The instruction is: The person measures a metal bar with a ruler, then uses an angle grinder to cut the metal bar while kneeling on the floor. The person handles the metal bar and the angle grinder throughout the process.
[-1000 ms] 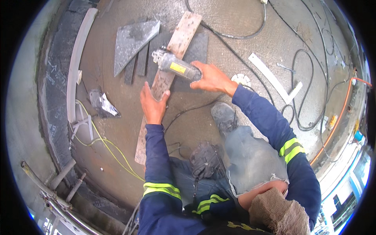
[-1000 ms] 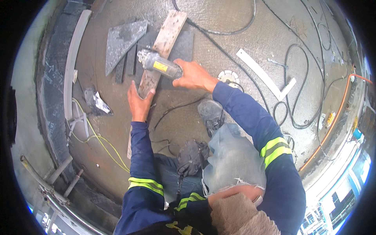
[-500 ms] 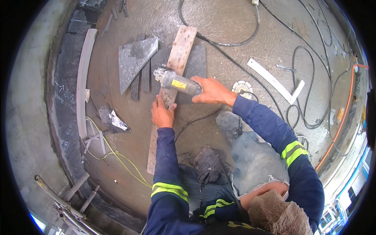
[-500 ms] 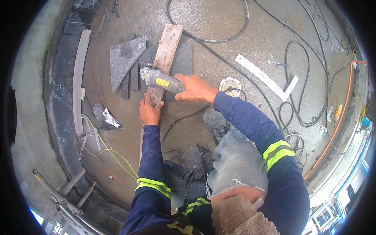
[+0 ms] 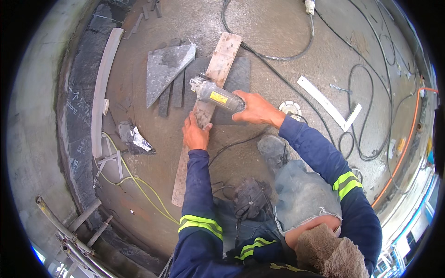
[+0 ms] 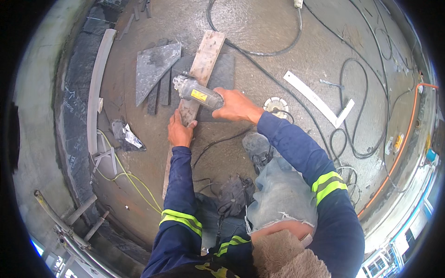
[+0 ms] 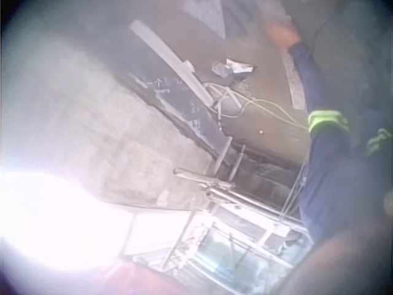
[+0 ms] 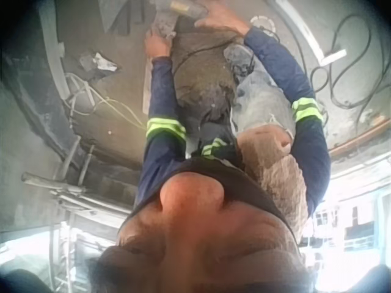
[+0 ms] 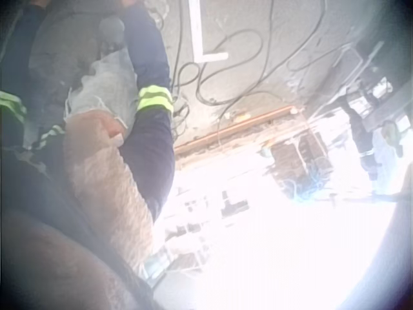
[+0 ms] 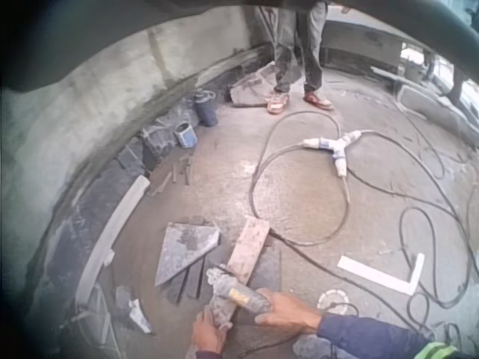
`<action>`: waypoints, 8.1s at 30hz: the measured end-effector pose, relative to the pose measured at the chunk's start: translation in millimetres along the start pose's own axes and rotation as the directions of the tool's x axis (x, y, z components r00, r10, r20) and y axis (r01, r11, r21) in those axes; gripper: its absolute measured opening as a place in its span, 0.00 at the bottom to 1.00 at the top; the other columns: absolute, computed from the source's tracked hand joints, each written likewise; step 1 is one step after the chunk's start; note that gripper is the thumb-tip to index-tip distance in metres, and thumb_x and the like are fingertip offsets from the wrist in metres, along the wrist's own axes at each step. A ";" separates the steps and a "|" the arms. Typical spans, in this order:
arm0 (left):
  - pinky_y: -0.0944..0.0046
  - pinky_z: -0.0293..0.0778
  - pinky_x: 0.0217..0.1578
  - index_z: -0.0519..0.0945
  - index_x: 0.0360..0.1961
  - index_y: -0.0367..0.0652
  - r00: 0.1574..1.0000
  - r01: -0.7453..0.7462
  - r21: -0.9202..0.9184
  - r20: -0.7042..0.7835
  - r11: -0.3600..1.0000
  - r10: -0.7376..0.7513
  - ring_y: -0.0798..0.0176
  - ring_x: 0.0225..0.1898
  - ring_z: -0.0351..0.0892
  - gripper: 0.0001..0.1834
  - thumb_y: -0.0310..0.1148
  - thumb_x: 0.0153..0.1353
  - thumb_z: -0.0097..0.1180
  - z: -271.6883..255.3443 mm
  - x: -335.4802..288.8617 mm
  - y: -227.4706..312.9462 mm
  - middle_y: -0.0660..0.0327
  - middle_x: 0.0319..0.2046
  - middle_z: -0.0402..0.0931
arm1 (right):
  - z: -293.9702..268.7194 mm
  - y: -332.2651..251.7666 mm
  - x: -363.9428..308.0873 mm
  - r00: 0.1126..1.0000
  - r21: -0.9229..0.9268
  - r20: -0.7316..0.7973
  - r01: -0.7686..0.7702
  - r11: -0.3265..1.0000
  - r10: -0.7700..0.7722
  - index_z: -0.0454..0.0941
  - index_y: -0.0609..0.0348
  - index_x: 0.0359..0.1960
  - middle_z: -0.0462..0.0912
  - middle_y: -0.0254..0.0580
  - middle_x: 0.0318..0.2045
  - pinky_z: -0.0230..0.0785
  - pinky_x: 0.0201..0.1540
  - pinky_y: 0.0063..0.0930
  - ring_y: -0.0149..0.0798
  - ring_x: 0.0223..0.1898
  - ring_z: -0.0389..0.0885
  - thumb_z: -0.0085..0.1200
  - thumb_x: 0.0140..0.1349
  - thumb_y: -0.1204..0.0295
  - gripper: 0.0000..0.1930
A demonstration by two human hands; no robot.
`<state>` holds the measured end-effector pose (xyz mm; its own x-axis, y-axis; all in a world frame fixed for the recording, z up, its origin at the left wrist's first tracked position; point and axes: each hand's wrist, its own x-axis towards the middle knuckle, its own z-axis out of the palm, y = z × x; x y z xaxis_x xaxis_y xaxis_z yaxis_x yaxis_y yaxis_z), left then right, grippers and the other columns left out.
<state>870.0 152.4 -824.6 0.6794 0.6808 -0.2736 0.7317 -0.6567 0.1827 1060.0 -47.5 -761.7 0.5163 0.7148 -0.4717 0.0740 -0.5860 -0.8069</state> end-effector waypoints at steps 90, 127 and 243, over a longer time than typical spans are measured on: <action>0.51 0.74 0.63 0.75 0.66 0.37 0.850 0.525 -0.834 0.523 -0.171 0.055 0.58 0.59 0.80 0.31 0.55 0.80 0.56 -6.8 -5.8 98.6 0.57 0.57 0.80 | 0.4 3.2 -32.7 0.998 0.011 -0.011 -0.069 0.998 0.069 0.75 0.61 0.71 0.87 0.69 0.53 0.79 0.60 0.51 0.66 0.57 0.87 0.74 0.56 0.51 0.44; 0.52 0.75 0.64 0.75 0.66 0.42 0.918 0.396 -0.882 0.375 -0.257 0.129 0.59 0.60 0.80 0.28 0.53 0.79 0.58 -23.4 -5.1 87.5 0.59 0.58 0.80 | 11.8 2.7 -26.6 0.981 0.029 -0.094 0.175 0.984 -0.172 0.77 0.59 0.66 0.90 0.64 0.44 0.81 0.50 0.56 0.67 0.49 0.88 0.73 0.57 0.52 0.38; 0.39 0.54 0.78 0.67 0.76 0.42 0.763 0.552 -0.475 0.620 -0.686 0.185 0.50 0.75 0.63 0.50 0.68 0.66 0.63 -0.5 -47.6 77.0 0.57 0.74 0.67 | 32.5 31.0 -86.7 0.997 0.071 -0.029 -0.070 0.995 0.072 0.71 0.55 0.71 0.88 0.67 0.46 0.79 0.53 0.55 0.69 0.49 0.88 0.73 0.52 0.58 0.43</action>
<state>894.1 69.6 -797.1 0.6190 0.1970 -0.7603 -0.1004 0.9799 0.1722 989.7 -115.3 -757.4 0.5446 0.6592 -0.5185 -0.0235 -0.6060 -0.7951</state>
